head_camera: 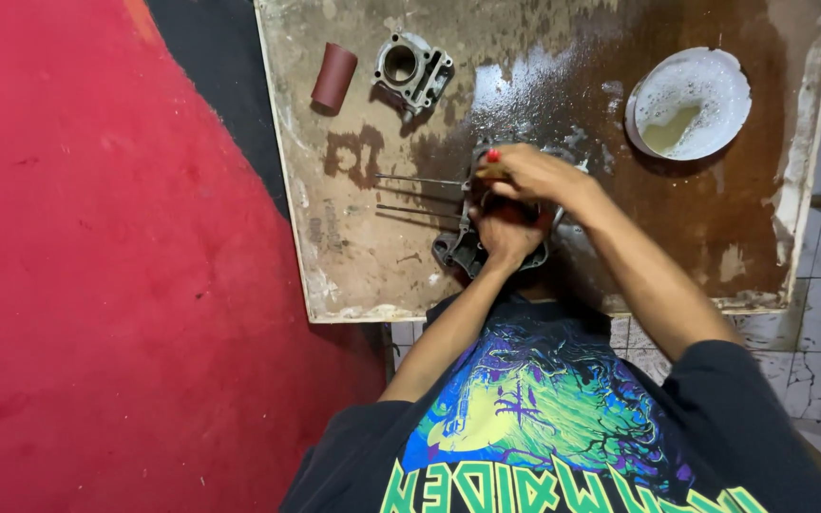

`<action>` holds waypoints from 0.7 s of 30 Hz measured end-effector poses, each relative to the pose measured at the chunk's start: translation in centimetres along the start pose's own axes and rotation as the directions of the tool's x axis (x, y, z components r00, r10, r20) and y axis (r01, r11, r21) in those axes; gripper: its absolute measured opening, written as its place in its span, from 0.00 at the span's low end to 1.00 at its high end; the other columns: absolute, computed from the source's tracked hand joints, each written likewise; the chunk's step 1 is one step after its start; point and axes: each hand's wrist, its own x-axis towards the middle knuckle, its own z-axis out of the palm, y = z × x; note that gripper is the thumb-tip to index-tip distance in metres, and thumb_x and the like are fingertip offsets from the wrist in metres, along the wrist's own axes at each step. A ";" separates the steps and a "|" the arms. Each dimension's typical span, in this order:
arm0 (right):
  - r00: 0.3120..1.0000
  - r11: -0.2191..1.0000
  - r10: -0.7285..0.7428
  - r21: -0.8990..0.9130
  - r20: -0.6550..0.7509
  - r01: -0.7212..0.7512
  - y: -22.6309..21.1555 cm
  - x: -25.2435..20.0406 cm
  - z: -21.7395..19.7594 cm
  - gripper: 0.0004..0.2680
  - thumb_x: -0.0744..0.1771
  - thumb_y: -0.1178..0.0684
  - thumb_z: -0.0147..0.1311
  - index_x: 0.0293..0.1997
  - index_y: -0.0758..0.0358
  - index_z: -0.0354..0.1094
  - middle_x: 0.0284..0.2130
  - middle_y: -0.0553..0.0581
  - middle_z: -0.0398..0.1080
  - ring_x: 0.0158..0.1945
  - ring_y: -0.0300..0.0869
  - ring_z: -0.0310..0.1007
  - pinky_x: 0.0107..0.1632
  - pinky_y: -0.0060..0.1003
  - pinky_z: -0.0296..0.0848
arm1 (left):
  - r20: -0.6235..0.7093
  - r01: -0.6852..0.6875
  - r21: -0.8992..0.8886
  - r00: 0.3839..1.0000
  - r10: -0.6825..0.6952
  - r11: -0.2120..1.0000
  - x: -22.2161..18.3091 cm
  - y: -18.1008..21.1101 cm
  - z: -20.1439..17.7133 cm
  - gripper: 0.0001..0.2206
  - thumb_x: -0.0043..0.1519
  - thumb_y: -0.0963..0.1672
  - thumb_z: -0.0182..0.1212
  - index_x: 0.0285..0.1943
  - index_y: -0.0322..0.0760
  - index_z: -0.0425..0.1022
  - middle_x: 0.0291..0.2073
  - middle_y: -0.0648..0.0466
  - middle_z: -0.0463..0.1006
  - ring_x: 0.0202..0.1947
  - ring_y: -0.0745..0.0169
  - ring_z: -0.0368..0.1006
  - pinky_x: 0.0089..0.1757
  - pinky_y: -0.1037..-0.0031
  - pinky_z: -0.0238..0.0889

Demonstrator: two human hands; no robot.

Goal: The person cleans a motorcycle engine part by holding it in one hand and scrubbing its surface with a brush dipped in cleaning fluid.

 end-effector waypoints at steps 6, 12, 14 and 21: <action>0.867 0.943 0.295 -0.271 0.401 -0.196 -1.8 -0.1 -2.4 0.11 0.65 0.53 0.61 0.52 0.61 0.72 0.38 0.64 0.75 0.41 0.56 0.77 0.46 0.49 0.77 | 0.238 0.111 -0.022 0.966 -0.103 0.994 -0.4 -1.2 3.3 0.27 0.61 0.62 0.58 0.50 0.41 0.78 0.38 0.49 0.80 0.42 0.47 0.78 0.48 0.54 0.61; 0.977 0.977 0.204 -0.055 -0.056 -0.208 -2.7 3.5 5.2 0.13 0.62 0.59 0.63 0.49 0.67 0.71 0.38 0.67 0.73 0.36 0.56 0.76 0.38 0.47 0.79 | 0.436 0.135 0.110 0.883 -0.170 0.985 1.2 0.4 -1.5 0.28 0.64 0.63 0.53 0.56 0.43 0.77 0.48 0.50 0.81 0.51 0.52 0.77 0.60 0.52 0.48; 0.938 0.944 0.317 -0.046 -0.142 -0.326 -1.8 1.3 3.3 0.08 0.63 0.60 0.63 0.43 0.68 0.71 0.36 0.65 0.74 0.37 0.53 0.76 0.40 0.47 0.78 | 0.517 0.132 0.160 0.833 -0.197 0.978 1.8 1.3 -3.4 0.28 0.65 0.63 0.51 0.58 0.44 0.77 0.52 0.50 0.81 0.55 0.54 0.76 0.65 0.51 0.43; 0.774 0.850 0.522 0.139 -0.359 -0.509 -1.6 -1.7 4.7 0.02 0.64 0.66 0.55 0.35 0.67 0.69 0.36 0.63 0.73 0.36 0.46 0.76 0.37 0.39 0.81 | 0.338 -0.033 0.150 0.941 -0.020 0.988 -0.1 -1.5 2.4 0.33 0.57 0.59 0.57 0.68 0.43 0.64 0.61 0.47 0.71 0.65 0.50 0.64 0.63 0.34 0.36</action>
